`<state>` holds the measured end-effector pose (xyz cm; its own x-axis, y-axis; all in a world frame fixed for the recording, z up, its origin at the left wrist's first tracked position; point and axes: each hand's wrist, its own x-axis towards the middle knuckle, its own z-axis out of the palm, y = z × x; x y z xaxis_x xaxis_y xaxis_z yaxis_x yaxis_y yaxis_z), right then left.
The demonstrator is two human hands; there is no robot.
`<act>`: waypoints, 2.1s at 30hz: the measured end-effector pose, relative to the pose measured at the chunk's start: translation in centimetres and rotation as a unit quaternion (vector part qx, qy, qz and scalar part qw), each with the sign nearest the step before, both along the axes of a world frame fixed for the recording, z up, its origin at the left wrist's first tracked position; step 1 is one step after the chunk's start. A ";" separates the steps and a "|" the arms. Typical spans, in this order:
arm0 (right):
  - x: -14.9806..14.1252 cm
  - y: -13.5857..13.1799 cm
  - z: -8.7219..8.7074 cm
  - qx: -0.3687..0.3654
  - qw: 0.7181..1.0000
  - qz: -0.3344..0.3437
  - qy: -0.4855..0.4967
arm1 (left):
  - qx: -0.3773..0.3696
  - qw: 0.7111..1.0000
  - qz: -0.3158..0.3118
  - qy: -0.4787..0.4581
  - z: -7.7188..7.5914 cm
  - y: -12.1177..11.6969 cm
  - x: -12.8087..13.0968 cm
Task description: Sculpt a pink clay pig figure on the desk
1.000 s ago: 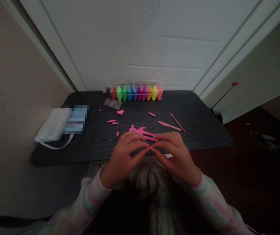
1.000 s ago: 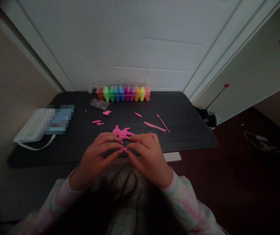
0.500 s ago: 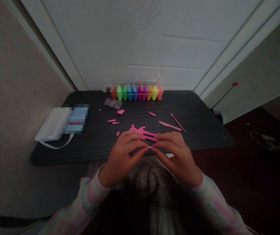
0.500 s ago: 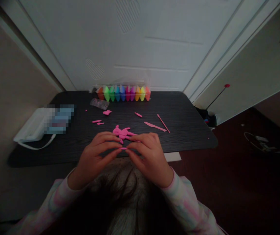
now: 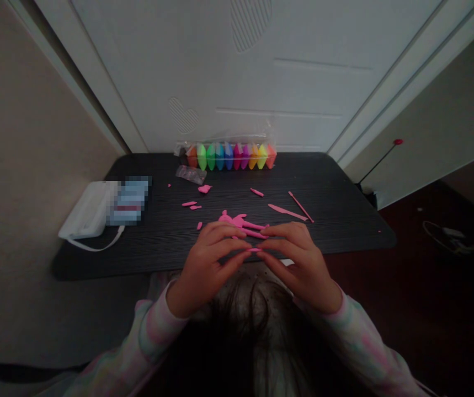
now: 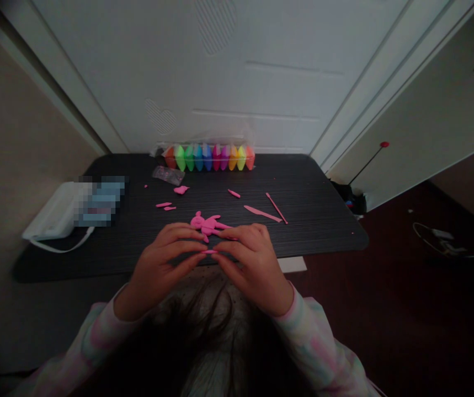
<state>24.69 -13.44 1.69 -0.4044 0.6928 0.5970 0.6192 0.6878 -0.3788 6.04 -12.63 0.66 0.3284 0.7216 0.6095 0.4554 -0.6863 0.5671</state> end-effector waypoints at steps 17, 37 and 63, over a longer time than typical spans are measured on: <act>0.0 0.0 0.1 -0.001 1.000 0.005 0.007 | 0.005 1.000 0.003 0.009 0.1 0.0 -0.1; -0.1 0.0 0.0 -0.010 1.000 0.013 0.003 | 0.013 1.000 -0.010 0.024 0.3 -0.1 0.2; -0.1 0.1 0.1 -0.018 1.000 0.017 0.000 | 0.010 1.000 -0.014 0.021 0.1 0.0 0.4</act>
<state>24.54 -13.34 1.81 -0.4276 0.7000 0.5720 0.5954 0.6942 -0.4044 6.43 -12.61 0.78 0.3732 0.6999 0.6089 0.4596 -0.7096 0.5340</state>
